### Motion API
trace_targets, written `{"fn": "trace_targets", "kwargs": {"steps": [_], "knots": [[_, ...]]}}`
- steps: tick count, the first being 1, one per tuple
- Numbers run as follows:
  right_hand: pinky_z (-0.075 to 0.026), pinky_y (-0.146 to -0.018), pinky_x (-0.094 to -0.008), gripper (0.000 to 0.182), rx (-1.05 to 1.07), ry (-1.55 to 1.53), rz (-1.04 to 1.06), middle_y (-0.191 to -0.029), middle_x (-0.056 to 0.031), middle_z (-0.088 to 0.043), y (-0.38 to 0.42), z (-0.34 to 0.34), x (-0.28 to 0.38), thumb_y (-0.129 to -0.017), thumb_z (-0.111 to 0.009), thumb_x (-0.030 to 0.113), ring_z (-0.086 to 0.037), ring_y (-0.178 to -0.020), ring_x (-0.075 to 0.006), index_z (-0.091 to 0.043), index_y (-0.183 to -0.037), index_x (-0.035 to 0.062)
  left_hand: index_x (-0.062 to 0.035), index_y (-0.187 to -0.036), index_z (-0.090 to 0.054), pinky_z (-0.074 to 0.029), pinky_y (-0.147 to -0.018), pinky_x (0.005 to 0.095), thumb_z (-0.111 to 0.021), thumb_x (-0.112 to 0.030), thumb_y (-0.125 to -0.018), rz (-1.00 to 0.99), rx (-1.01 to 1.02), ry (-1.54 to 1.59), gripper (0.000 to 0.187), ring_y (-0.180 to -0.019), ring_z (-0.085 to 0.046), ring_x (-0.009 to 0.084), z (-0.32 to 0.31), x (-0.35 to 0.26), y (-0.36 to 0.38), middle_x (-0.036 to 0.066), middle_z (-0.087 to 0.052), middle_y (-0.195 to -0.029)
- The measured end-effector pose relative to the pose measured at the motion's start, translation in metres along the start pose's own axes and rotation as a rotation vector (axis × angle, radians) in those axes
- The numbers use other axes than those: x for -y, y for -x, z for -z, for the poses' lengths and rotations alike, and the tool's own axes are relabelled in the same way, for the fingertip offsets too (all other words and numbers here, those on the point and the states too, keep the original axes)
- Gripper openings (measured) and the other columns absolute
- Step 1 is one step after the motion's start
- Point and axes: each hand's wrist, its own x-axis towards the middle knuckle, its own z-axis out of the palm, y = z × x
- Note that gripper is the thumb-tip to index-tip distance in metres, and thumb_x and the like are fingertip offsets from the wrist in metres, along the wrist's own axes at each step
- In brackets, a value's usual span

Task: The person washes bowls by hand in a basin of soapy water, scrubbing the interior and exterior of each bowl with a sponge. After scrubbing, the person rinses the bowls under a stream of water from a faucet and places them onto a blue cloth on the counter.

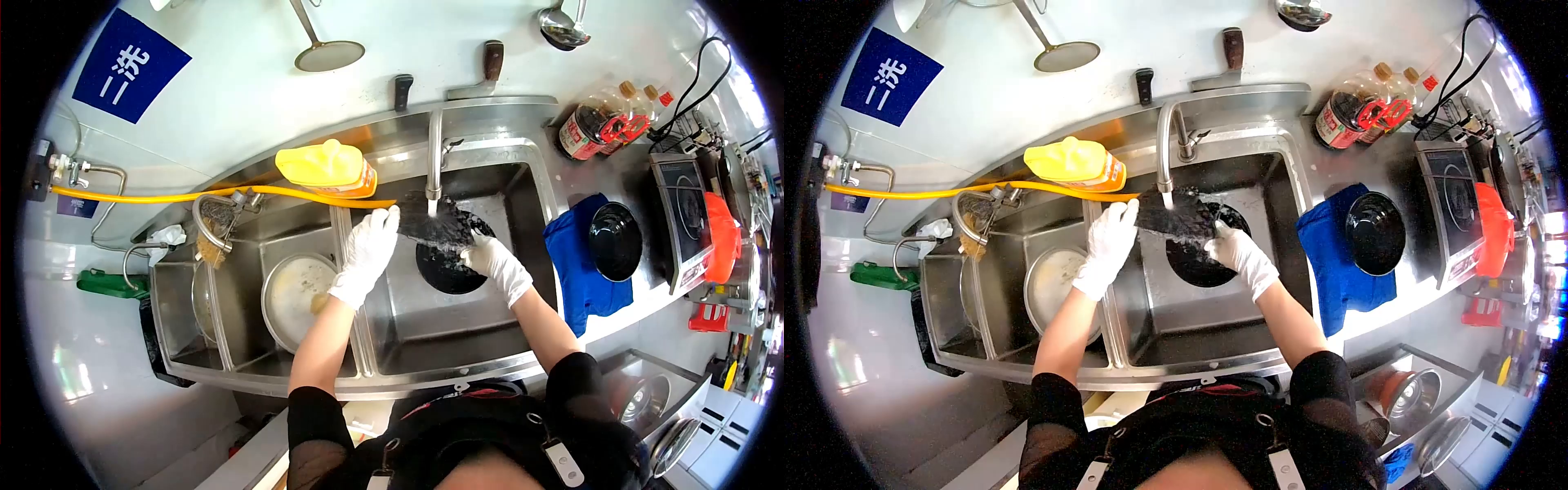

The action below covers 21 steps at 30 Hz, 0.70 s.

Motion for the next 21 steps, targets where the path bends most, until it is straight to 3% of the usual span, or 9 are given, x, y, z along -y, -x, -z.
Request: {"fn": "trace_targets", "kwargs": {"steps": [1,4,7,9,10,15,17,19,21], "knots": [[-0.045,-0.093,-0.0408,0.034,-0.080,-0.193,-0.057,-0.116,-0.0112,-0.062,0.007,0.000,-0.003,-0.089,-0.054,0.020,-0.057,-0.108,-0.0247,-0.056,-0.120,0.0044,-0.0076,-0.114,-0.060,-0.050,-0.068,0.0353,-0.068,-0.007,-0.069,0.074,0.088,0.068,0.047,-0.080,-0.059,0.0222,-0.004,0.002,0.001,0.007,-0.051,-0.093],[-0.048,-0.086,-0.0324,0.041,-0.319,-0.788,-0.224,-0.109,-0.0153,-0.063,0.023,-0.003,-0.011,-0.087,-0.060,0.021,-0.061,-0.097,-0.0219,-0.054,-0.123,0.0034,-0.0049,-0.109,-0.061,-0.050,-0.070,0.0338,-0.068,-0.009,-0.075,0.276,0.154,0.254,0.036,-0.078,-0.060,0.0236,-0.021,0.001,0.016,0.011,-0.056,-0.089],[-0.050,-0.073,-0.0288,0.039,-0.431,-0.534,-0.082,-0.095,-0.0137,-0.065,0.029,-0.002,-0.006,-0.087,-0.061,0.017,-0.063,-0.082,-0.0175,-0.053,-0.121,-0.0001,0.0001,-0.098,-0.062,-0.049,-0.058,0.0319,-0.068,-0.016,-0.081,0.393,0.007,0.388,0.024,-0.061,-0.059,0.0218,-0.060,0.000,0.047,0.011,-0.059,-0.075],[-0.046,-0.048,-0.0305,0.028,-0.267,-0.848,-0.387,-0.076,-0.0094,-0.065,0.028,0.018,0.004,-0.086,-0.061,0.020,-0.060,-0.058,-0.0182,-0.062,-0.102,-0.0037,-0.0024,-0.064,-0.056,-0.039,-0.041,0.0296,-0.067,-0.023,-0.085,1.258,0.518,1.118,0.031,-0.046,-0.052,0.0156,-0.069,-0.010,0.054,0.006,-0.053,-0.056],[-0.045,-0.047,-0.0296,0.026,-0.246,-0.860,-0.453,-0.071,-0.0113,-0.064,0.026,0.021,0.004,-0.084,-0.060,0.019,-0.060,-0.055,-0.0196,-0.062,-0.095,-0.0054,-0.0032,-0.061,-0.054,-0.035,-0.037,0.0285,-0.067,-0.034,-0.086,1.327,0.526,1.129,0.042,-0.040,-0.045,0.0120,-0.068,-0.017,0.056,0.002,-0.049,-0.052],[-0.041,-0.037,-0.0359,0.020,-0.049,-0.985,-0.674,-0.052,-0.0158,-0.058,0.035,0.024,-0.004,-0.079,-0.056,0.009,-0.053,-0.039,-0.0246,-0.061,-0.070,-0.0082,-0.0026,-0.066,-0.056,-0.038,-0.037,0.0273,-0.058,-0.051,-0.088,1.449,0.709,1.302,0.053,-0.042,-0.050,0.0135,-0.063,-0.011,0.078,0.005,-0.054,-0.056],[-0.040,-0.036,-0.0368,0.022,-0.016,-0.959,-0.741,-0.054,-0.0180,-0.059,0.038,0.025,-0.020,-0.079,-0.056,0.010,-0.054,-0.039,-0.0247,-0.061,-0.071,-0.0101,-0.0017,-0.074,-0.058,-0.041,-0.037,0.0266,-0.054,-0.055,-0.088,1.536,0.597,1.341,0.055,-0.043,-0.054,0.0152,-0.089,-0.014,0.094,0.007,-0.057,-0.059],[-0.042,-0.037,-0.0392,0.022,-0.112,-0.929,-0.714,-0.052,-0.0182,-0.059,0.049,0.030,-0.021,-0.079,-0.058,0.011,-0.056,-0.038,-0.0243,-0.063,-0.075,-0.0104,0.0025,-0.093,-0.062,-0.048,-0.043,0.0310,-0.060,-0.046,-0.086,1.300,0.630,1.051,0.049,-0.050,-0.062,0.0207,-0.135,-0.024,0.122,0.015,-0.063,-0.067],[-0.045,-0.044,-0.0380,0.023,-0.226,-0.679,-0.589,-0.064,-0.0216,-0.063,0.057,0.018,-0.033,-0.080,-0.057,0.008,-0.057,-0.042,-0.0273,-0.062,-0.095,-0.0084,0.0032,-0.101,-0.063,-0.054,-0.061,0.0378,-0.065,-0.039,-0.082,1.171,0.977,0.762,0.046,-0.067,-0.068,0.0293,-0.135,-0.035,0.093,0.022,-0.067,-0.080]]}}
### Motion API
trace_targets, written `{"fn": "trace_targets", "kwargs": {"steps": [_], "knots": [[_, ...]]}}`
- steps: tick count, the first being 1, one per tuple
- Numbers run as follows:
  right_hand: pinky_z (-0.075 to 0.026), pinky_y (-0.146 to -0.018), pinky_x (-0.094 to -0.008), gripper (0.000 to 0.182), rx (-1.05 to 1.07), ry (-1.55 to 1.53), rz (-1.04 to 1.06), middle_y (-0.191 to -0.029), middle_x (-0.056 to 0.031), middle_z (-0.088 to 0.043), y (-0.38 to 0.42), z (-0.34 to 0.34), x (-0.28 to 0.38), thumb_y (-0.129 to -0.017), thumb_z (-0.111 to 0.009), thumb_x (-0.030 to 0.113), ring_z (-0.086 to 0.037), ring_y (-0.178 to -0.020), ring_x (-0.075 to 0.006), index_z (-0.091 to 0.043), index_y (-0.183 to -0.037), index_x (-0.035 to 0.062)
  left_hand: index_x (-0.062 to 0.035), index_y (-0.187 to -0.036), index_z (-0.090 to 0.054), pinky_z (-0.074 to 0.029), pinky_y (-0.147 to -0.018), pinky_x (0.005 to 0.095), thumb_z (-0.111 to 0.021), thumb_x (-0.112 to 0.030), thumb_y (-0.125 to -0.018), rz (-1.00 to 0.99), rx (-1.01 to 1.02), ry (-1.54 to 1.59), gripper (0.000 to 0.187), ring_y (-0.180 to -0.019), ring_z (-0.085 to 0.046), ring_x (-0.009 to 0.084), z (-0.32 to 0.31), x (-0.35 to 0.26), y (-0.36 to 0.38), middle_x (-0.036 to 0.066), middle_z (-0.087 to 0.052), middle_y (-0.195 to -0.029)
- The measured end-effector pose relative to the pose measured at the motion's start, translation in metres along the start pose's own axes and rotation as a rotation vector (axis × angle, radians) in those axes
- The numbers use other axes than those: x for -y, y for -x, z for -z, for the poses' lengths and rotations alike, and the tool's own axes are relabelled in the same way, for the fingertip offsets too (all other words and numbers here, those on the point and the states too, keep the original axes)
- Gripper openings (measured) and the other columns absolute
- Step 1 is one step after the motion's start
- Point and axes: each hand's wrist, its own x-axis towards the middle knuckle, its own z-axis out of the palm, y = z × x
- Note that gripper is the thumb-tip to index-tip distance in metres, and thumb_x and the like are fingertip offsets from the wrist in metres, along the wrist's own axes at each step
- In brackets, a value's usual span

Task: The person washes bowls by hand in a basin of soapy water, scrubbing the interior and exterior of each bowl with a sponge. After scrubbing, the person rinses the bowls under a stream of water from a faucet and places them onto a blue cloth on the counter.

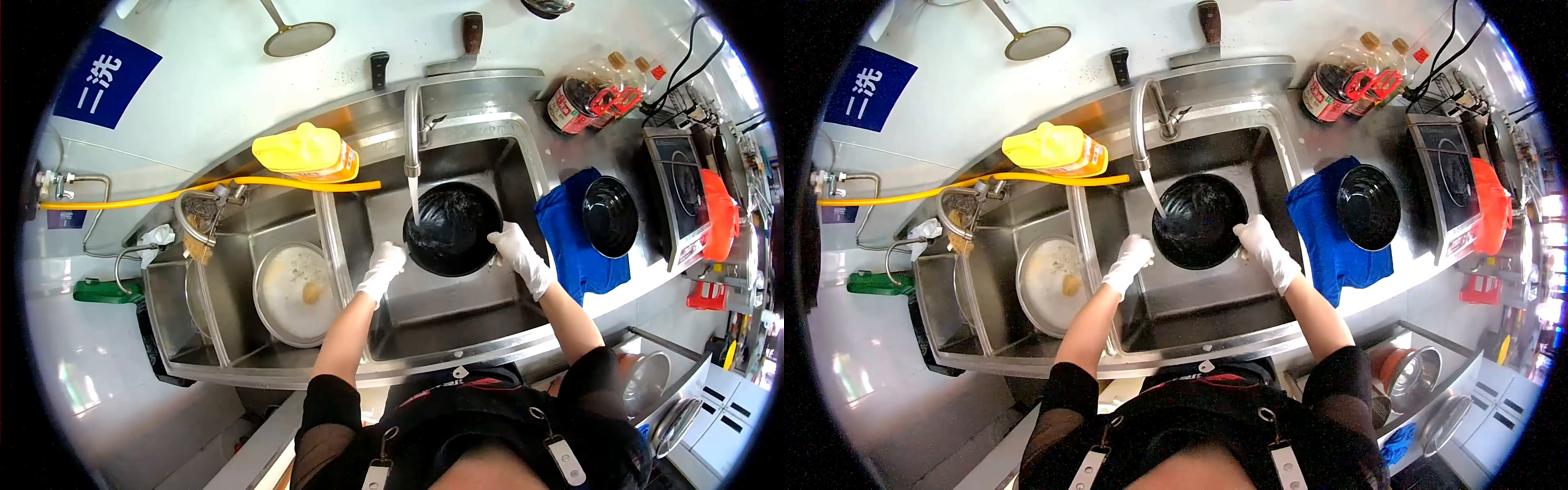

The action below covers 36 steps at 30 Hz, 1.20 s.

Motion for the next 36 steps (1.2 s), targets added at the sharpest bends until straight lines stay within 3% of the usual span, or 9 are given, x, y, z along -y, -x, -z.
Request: {"fn": "trace_targets", "kwargs": {"steps": [3,7,14,20,21,24,28,34,36], "knots": [[-0.050,-0.054,-0.0389,0.032,-0.381,0.308,0.487,-0.079,-0.0244,-0.064,0.026,-0.006,0.003,-0.084,-0.054,0.007,-0.063,-0.055,-0.0316,-0.058,-0.114,-0.0014,-0.0001,-0.085,-0.066,-0.052,-0.063,0.0359,-0.064,-0.038,-0.084,-0.196,-0.304,-0.517,0.038,-0.062,-0.066,0.0252,-0.017,-0.029,0.015,0.012,-0.066,-0.069],[-0.052,-0.070,-0.0414,0.051,-0.331,0.675,0.499,-0.118,-0.0220,-0.056,0.079,0.018,0.035,-0.082,-0.053,0.005,-0.063,-0.076,-0.0350,-0.043,-0.132,0.0040,-0.0002,-0.078,-0.065,-0.050,-0.065,0.0363,-0.067,-0.039,-0.082,-0.083,-0.210,-0.337,0.039,-0.062,-0.065,0.0244,-0.021,-0.025,-0.008,0.012,-0.066,-0.070],[-0.052,-0.075,-0.0390,0.058,-0.411,0.885,1.044,-0.118,-0.0172,-0.057,0.115,0.088,0.000,-0.071,-0.056,-0.001,-0.062,-0.086,-0.0280,-0.048,-0.128,0.0075,0.0016,-0.081,-0.066,-0.051,-0.061,0.0409,-0.059,-0.026,-0.082,-0.507,-0.301,-0.348,0.028,-0.063,-0.066,0.0317,-0.004,-0.061,0.025,0.020,-0.065,-0.070],[-0.053,-0.065,-0.0311,0.029,-1.196,0.378,0.575,-0.098,-0.0176,-0.063,0.110,0.154,-0.056,-0.089,-0.056,0.006,-0.064,-0.075,-0.0238,-0.055,-0.117,-0.0005,-0.0054,-0.092,-0.058,-0.050,-0.065,0.0439,-0.053,-0.017,-0.087,-0.616,-0.449,-0.521,0.014,-0.073,-0.063,0.0367,-0.012,-0.070,0.038,0.017,-0.059,-0.068],[-0.053,-0.053,-0.0289,0.033,-1.009,-0.113,0.168,-0.097,-0.0149,-0.063,0.112,0.166,-0.061,-0.091,-0.057,0.013,-0.062,-0.065,-0.0190,-0.053,-0.119,-0.0034,-0.0062,-0.094,-0.056,-0.049,-0.064,0.0446,-0.053,-0.016,-0.087,-0.600,-0.423,-0.198,0.012,-0.072,-0.062,0.0374,-0.006,-0.067,0.038,0.016,-0.058,-0.067],[-0.050,-0.044,-0.0237,0.035,-0.966,-0.404,0.082,-0.097,-0.0152,-0.065,0.094,0.203,-0.086,-0.088,-0.057,0.012,-0.060,-0.054,-0.0174,-0.055,-0.118,-0.0061,-0.0085,-0.098,-0.051,-0.050,-0.056,0.0421,-0.051,-0.011,-0.087,-0.959,-0.609,-0.641,0.012,-0.063,-0.063,0.0335,0.037,-0.080,0.079,0.016,-0.060,-0.070],[-0.050,-0.045,-0.0222,0.033,-0.913,-0.671,0.019,-0.091,-0.0137,-0.066,0.081,0.214,-0.117,-0.088,-0.060,0.015,-0.061,-0.057,-0.0168,-0.058,-0.113,-0.0059,-0.0086,-0.099,-0.049,-0.047,-0.061,0.0479,-0.051,-0.014,-0.089,-0.924,-0.679,-0.305,0.011,-0.068,-0.059,0.0398,0.055,-0.070,0.078,0.021,-0.060,-0.075],[-0.048,-0.049,-0.0226,0.044,-1.084,-0.308,-0.092,-0.082,-0.0128,-0.064,0.090,0.223,-0.124,-0.089,-0.063,0.031,-0.061,-0.060,-0.0155,-0.057,-0.113,-0.0050,-0.0054,-0.090,-0.054,-0.047,-0.062,0.0433,-0.058,0.004,-0.072,-1.071,-0.851,-0.596,0.020,-0.074,-0.060,0.0337,0.084,-0.043,0.077,0.014,-0.055,-0.093],[-0.050,-0.062,-0.0249,0.043,-1.543,0.304,0.193,-0.090,-0.0104,-0.063,0.095,0.220,-0.115,-0.090,-0.062,0.030,-0.061,-0.072,-0.0152,-0.056,-0.115,-0.0055,-0.0029,-0.080,-0.053,-0.049,-0.062,0.0421,-0.057,0.008,-0.067,-1.078,-0.915,-0.522,0.017,-0.071,-0.060,0.0341,0.088,-0.037,0.072,0.013,-0.055,-0.101]]}}
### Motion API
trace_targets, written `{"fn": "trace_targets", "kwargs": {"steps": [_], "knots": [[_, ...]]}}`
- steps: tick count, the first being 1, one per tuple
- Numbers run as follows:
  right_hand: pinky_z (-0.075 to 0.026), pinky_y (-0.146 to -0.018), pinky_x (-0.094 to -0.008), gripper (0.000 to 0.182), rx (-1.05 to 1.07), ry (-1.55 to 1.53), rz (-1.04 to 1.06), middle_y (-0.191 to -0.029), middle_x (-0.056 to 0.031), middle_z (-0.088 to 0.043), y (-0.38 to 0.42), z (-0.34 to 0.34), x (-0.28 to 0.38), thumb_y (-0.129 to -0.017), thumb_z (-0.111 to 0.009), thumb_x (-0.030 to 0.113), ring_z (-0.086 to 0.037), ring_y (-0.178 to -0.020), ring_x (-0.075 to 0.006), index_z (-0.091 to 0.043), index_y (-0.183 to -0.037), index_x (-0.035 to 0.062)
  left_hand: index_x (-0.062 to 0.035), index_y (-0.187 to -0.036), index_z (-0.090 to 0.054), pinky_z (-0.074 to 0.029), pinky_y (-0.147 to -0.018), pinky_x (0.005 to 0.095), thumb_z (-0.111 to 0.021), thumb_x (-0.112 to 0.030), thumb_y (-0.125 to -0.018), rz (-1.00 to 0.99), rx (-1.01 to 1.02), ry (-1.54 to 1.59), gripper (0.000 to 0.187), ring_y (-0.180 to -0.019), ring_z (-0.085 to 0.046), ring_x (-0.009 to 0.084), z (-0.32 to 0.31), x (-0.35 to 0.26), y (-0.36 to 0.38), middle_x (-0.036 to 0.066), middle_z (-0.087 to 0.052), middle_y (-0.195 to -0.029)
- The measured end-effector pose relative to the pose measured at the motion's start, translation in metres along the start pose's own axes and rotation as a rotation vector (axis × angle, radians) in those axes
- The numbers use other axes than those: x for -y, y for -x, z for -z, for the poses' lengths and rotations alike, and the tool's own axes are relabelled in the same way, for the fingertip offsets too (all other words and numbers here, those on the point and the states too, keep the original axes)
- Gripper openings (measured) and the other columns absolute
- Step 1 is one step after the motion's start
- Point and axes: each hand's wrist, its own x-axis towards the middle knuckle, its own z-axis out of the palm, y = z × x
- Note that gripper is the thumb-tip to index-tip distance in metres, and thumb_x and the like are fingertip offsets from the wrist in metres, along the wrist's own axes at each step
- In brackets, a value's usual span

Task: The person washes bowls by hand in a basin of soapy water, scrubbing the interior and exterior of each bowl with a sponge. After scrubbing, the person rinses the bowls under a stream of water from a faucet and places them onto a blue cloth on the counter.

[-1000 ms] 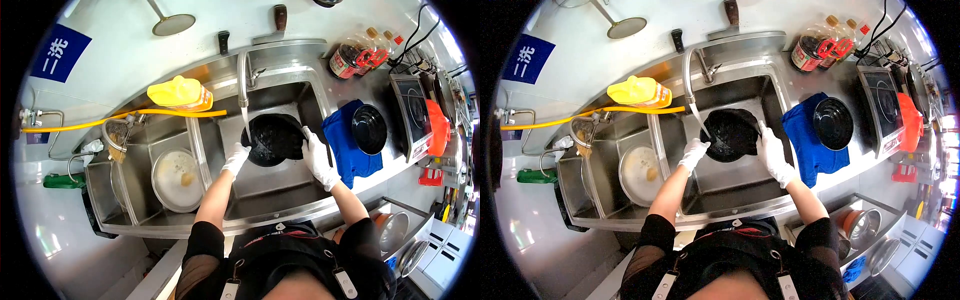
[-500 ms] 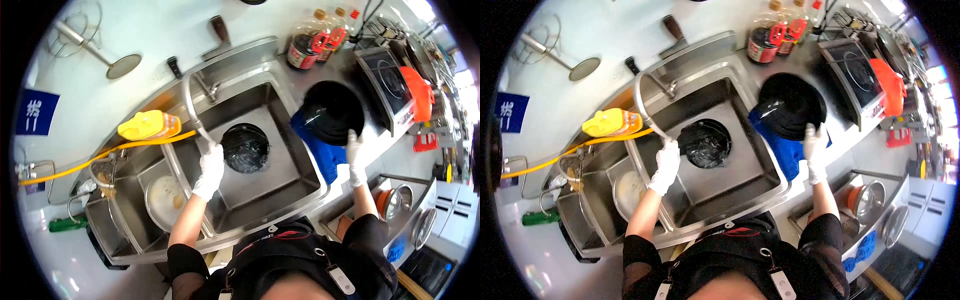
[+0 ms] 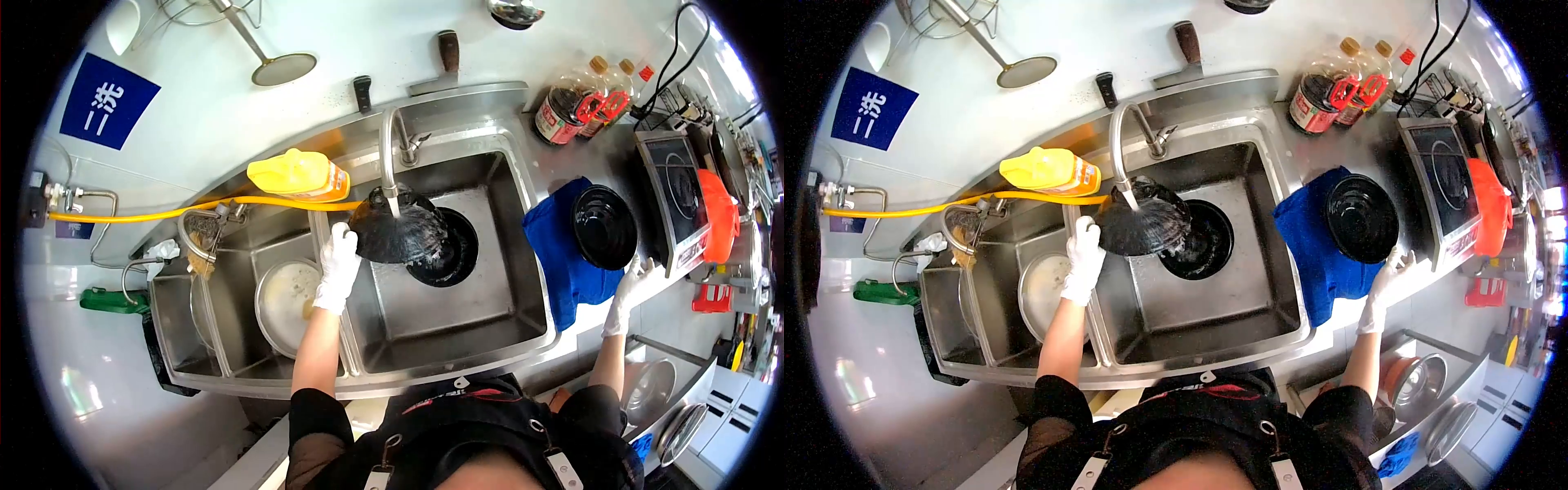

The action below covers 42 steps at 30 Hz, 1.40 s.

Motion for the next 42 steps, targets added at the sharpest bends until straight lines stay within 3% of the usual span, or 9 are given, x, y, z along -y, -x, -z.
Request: {"fn": "trace_targets", "kwargs": {"steps": [6,10,15,22,25,28,33,37,42], "knots": [[-0.051,-0.071,-0.0282,0.032,0.474,-0.365,0.438,-0.097,-0.0111,-0.062,0.064,0.008,0.119,-0.084,-0.064,0.002,-0.063,-0.085,-0.0171,-0.059,-0.115,0.0008,-0.0025,-0.078,-0.052,-0.049,-0.059,0.0422,-0.056,0.009,-0.065,-0.034,0.014,0.055,0.018,-0.066,-0.059,0.0347,0.005,-0.005,0.008,0.012,-0.055,-0.100],[-0.048,-0.086,-0.0383,0.059,1.027,-0.407,0.578,-0.110,-0.0212,-0.058,0.132,-0.025,0.172,-0.078,-0.069,0.014,-0.059,-0.097,-0.0365,-0.045,-0.131,0.0010,-0.0016,-0.079,-0.052,-0.049,-0.061,0.0422,-0.057,0.007,-0.068,-0.003,0.020,0.053,0.015,-0.068,-0.059,0.0350,0.007,-0.004,0.010,0.013,-0.056,-0.101],[-0.047,-0.084,-0.0407,0.079,1.135,-0.398,0.787,-0.115,-0.0233,-0.052,0.186,-0.066,0.250,-0.076,-0.069,0.014,-0.054,-0.101,-0.0380,-0.026,-0.140,-0.0043,-0.0008,-0.081,-0.055,-0.049,-0.069,0.0401,-0.062,0.002,-0.071,0.216,-0.038,0.147,0.012,-0.077,-0.060,0.0359,0.012,-0.003,0.019,0.015,-0.058,-0.100],[-0.048,-0.080,-0.0393,0.066,0.836,-0.496,1.142,-0.106,-0.0161,-0.056,0.193,-0.094,0.287,-0.067,-0.061,0.001,-0.056,-0.092,-0.0315,-0.043,-0.131,0.0002,-0.0001,-0.089,-0.059,-0.049,-0.073,0.0326,-0.064,-0.002,-0.075,0.432,-0.227,0.456,0.014,-0.080,-0.061,0.0302,-0.022,-0.010,0.038,0.015,-0.061,-0.090],[-0.048,-0.082,-0.0380,0.056,0.868,-0.414,1.230,-0.110,-0.0136,-0.057,0.185,-0.082,0.290,-0.066,-0.058,-0.002,-0.058,-0.093,-0.0300,-0.051,-0.122,0.0033,0.0005,-0.092,-0.060,-0.046,-0.074,0.0274,-0.059,0.002,-0.081,0.703,-0.268,0.812,0.011,-0.079,-0.057,0.0148,-0.079,-0.010,0.062,0.007,-0.061,-0.082],[-0.048,-0.080,-0.0405,0.062,0.795,-0.556,1.099,-0.104,-0.0124,-0.058,0.184,-0.083,0.282,-0.060,-0.059,-0.005,-0.057,-0.094,-0.0310,-0.054,-0.120,0.0074,0.0003,-0.093,-0.062,-0.046,-0.075,0.0257,-0.057,0.006,-0.081,0.729,-0.356,0.822,0.014,-0.080,-0.056,0.0109,-0.084,-0.031,0.067,0.003,-0.062,-0.085],[-0.049,-0.089,-0.0310,0.050,1.232,-0.942,0.503,-0.109,-0.0159,-0.064,0.200,-0.102,0.263,-0.071,-0.054,-0.018,-0.063,-0.101,-0.0277,-0.060,-0.117,0.0018,-0.0010,-0.108,-0.057,-0.048,-0.086,0.0292,-0.041,-0.021,-0.098,0.903,-0.484,1.769,0.028,-0.097,-0.057,0.0146,-0.053,-0.039,0.070,0.006,-0.061,-0.103],[-0.049,-0.091,-0.0301,0.054,1.343,-1.211,0.229,-0.113,-0.0151,-0.063,0.222,-0.112,0.254,-0.071,-0.051,-0.019,-0.062,-0.103,-0.0253,-0.059,-0.120,0.0040,-0.0031,-0.105,-0.058,-0.046,-0.090,0.0308,-0.037,-0.026,-0.100,0.792,-0.422,1.470,0.031,-0.094,-0.058,0.0153,-0.044,-0.035,0.065,0.005,-0.062,-0.103],[-0.049,-0.090,-0.0326,0.049,1.022,-0.904,0.748,-0.113,-0.0164,-0.062,0.202,-0.098,0.267,-0.075,-0.054,-0.012,-0.061,-0.104,-0.0299,-0.059,-0.120,0.0065,-0.0027,-0.103,-0.060,-0.047,-0.089,0.0322,-0.043,-0.017,-0.098,0.925,-0.539,2.054,0.022,-0.098,-0.058,0.0177,-0.099,0.002,0.081,0.006,-0.063,-0.104]]}}
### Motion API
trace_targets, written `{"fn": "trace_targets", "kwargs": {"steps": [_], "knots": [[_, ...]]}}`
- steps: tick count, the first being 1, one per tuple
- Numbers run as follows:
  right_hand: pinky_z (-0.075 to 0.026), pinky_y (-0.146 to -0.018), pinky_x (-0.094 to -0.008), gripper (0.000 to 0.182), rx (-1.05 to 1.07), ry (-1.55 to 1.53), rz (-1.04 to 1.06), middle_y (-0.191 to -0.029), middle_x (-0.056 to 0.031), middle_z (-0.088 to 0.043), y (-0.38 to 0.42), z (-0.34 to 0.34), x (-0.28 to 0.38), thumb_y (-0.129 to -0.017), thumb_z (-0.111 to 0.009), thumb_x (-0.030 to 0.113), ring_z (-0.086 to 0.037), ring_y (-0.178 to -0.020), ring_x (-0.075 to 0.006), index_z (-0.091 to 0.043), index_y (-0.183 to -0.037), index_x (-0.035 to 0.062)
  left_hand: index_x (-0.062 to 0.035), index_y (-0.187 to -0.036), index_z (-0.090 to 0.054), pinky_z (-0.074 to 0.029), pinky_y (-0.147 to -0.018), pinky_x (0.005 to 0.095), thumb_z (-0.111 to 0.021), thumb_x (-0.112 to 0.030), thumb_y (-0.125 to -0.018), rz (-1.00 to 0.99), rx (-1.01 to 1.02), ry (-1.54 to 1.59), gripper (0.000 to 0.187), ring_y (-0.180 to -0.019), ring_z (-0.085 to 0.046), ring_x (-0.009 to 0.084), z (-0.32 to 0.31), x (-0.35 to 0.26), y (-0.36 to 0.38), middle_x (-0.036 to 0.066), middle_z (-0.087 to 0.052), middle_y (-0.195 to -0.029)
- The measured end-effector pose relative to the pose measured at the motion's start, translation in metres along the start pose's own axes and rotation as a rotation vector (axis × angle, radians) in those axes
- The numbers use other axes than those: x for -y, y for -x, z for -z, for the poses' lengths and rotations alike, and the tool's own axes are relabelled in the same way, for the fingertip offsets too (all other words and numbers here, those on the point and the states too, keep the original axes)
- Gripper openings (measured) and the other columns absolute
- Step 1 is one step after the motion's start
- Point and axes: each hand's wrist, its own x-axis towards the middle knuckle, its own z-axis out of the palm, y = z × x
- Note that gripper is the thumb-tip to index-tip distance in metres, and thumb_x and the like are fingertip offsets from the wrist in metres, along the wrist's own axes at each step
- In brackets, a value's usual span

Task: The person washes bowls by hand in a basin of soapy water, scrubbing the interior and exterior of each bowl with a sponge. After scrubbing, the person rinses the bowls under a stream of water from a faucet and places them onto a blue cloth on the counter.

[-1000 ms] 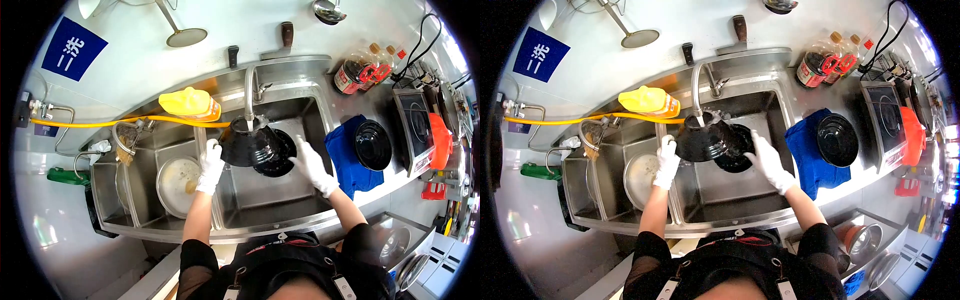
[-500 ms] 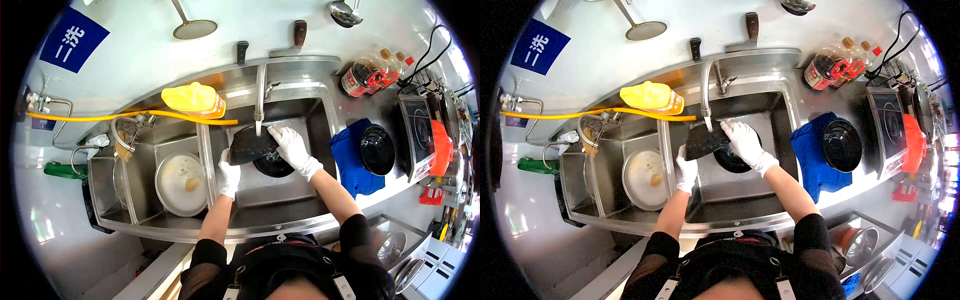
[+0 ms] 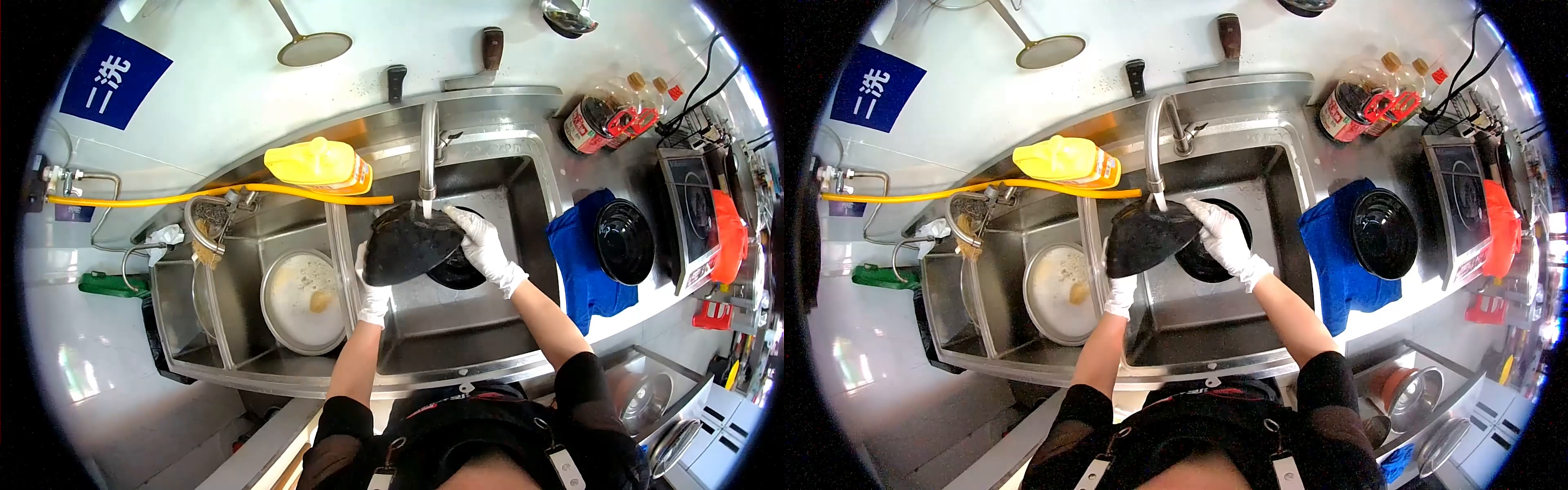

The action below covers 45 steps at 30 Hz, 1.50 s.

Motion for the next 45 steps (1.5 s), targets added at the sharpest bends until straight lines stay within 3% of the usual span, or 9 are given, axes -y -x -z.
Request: {"fn": "trace_targets", "kwargs": {"steps": [2,10,11,12,14,22,27,32,45], "knots": [[-0.049,-0.090,-0.0330,0.046,0.002,0.065,0.004,-0.113,-0.0170,-0.061,-0.003,0.012,0.007,-0.076,-0.055,-0.008,-0.060,-0.104,-0.0311,-0.059,-0.120,0.0075,-0.0019,-0.098,-0.060,-0.052,-0.077,0.0301,-0.052,-0.008,-0.094,-0.260,0.044,-0.691,0.011,-0.086,-0.064,0.0183,-0.020,0.013,-0.011,0.010,-0.065,-0.097],[-0.051,-0.049,-0.0337,0.010,0.263,-0.238,-1.157,-0.069,-0.0217,-0.065,0.043,0.043,-0.029,-0.078,-0.060,0.005,-0.064,-0.054,-0.0239,-0.065,-0.078,-0.0035,0.0000,-0.097,-0.060,-0.039,-0.037,0.0254,-0.063,-0.015,-0.087,0.746,-0.174,-1.197,0.018,-0.043,-0.050,0.0126,-0.085,-0.011,0.050,0.006,-0.061,-0.072],[-0.049,-0.045,-0.0315,0.014,0.508,0.094,-0.337,-0.064,-0.0183,-0.063,0.082,0.032,-0.057,-0.078,-0.059,0.006,-0.062,-0.050,-0.0204,-0.063,-0.074,-0.0066,0.0005,-0.093,-0.061,-0.041,-0.039,0.0270,-0.063,-0.018,-0.087,0.686,-0.160,-1.292,0.019,-0.045,-0.053,0.0133,-0.089,-0.027,0.060,0.006,-0.062,-0.070],[-0.050,-0.045,-0.0312,0.014,0.329,-0.446,-1.153,-0.072,-0.0157,-0.065,0.070,0.026,-0.020,-0.079,-0.060,0.005,-0.061,-0.048,-0.0212,-0.062,-0.079,-0.0090,0.0011,-0.088,-0.061,-0.044,-0.042,0.0285,-0.063,-0.021,-0.087,0.621,-0.147,-1.386,0.022,-0.047,-0.055,0.0141,-0.087,-0.043,0.067,0.006,-0.063,-0.068],[-0.050,-0.045,-0.0306,0.014,0.214,-0.711,-1.292,-0.078,-0.0151,-0.065,0.089,-0.020,-0.024,-0.078,-0.062,0.003,-0.059,-0.045,-0.0222,-0.061,-0.086,-0.0090,0.0025,-0.093,-0.061,-0.046,-0.048,0.0280,-0.060,-0.022,-0.089,0.172,0.063,-1.709,0.025,-0.058,-0.060,0.0141,-0.044,-0.068,0.056,0.008,-0.065,-0.074],[-0.053,-0.068,-0.0383,0.029,-0.154,0.034,-0.640,-0.092,-0.0255,-0.064,0.040,0.028,-0.022,-0.081,-0.053,0.006,-0.065,-0.078,-0.0359,-0.059,-0.108,-0.0044,-0.0015,-0.113,-0.059,-0.050,-0.056,0.0263,-0.052,-0.040,-0.094,0.594,-0.047,-1.003,0.044,-0.065,-0.062,0.0161,-0.053,-0.027,-0.008,0.009,-0.063,-0.084],[-0.052,-0.079,-0.0392,0.051,0.049,0.547,-0.203,-0.115,-0.0208,-0.058,0.065,0.084,0.004,-0.077,-0.053,0.000,-0.062,-0.091,-0.0355,-0.047,-0.127,0.0005,0.0014,-0.119,-0.058,-0.045,-0.091,0.0411,-0.065,-0.057,-0.076,0.423,0.033,-2.028,0.072,-0.101,-0.061,0.0379,-0.016,0.047,-0.002,0.022,-0.065,-0.107],[-0.051,-0.073,-0.0368,0.067,0.098,0.699,0.071,-0.117,-0.0158,-0.059,0.104,0.128,0.016,-0.062,-0.060,-0.005,-0.060,-0.082,-0.0292,-0.048,-0.128,0.0028,0.0018,-0.088,-0.068,-0.050,-0.074,0.0449,-0.065,-0.052,-0.079,0.376,0.007,-2.080,0.055,-0.088,-0.064,0.0415,-0.022,0.085,-0.001,0.027,-0.065,-0.086],[-0.047,-0.044,-0.0222,0.027,-0.957,0.020,-0.911,-0.079,-0.0112,-0.064,0.168,0.289,-0.025,-0.084,-0.054,0.005,-0.056,-0.050,-0.0137,-0.059,-0.108,-0.0066,0.0023,-0.079,-0.060,-0.045,-0.041,0.0290,-0.057,-0.011,-0.077,0.739,-0.122,-1.393,0.013,-0.045,-0.057,0.0180,-0.041,0.080,-0.007,0.011,-0.061,-0.059]]}}
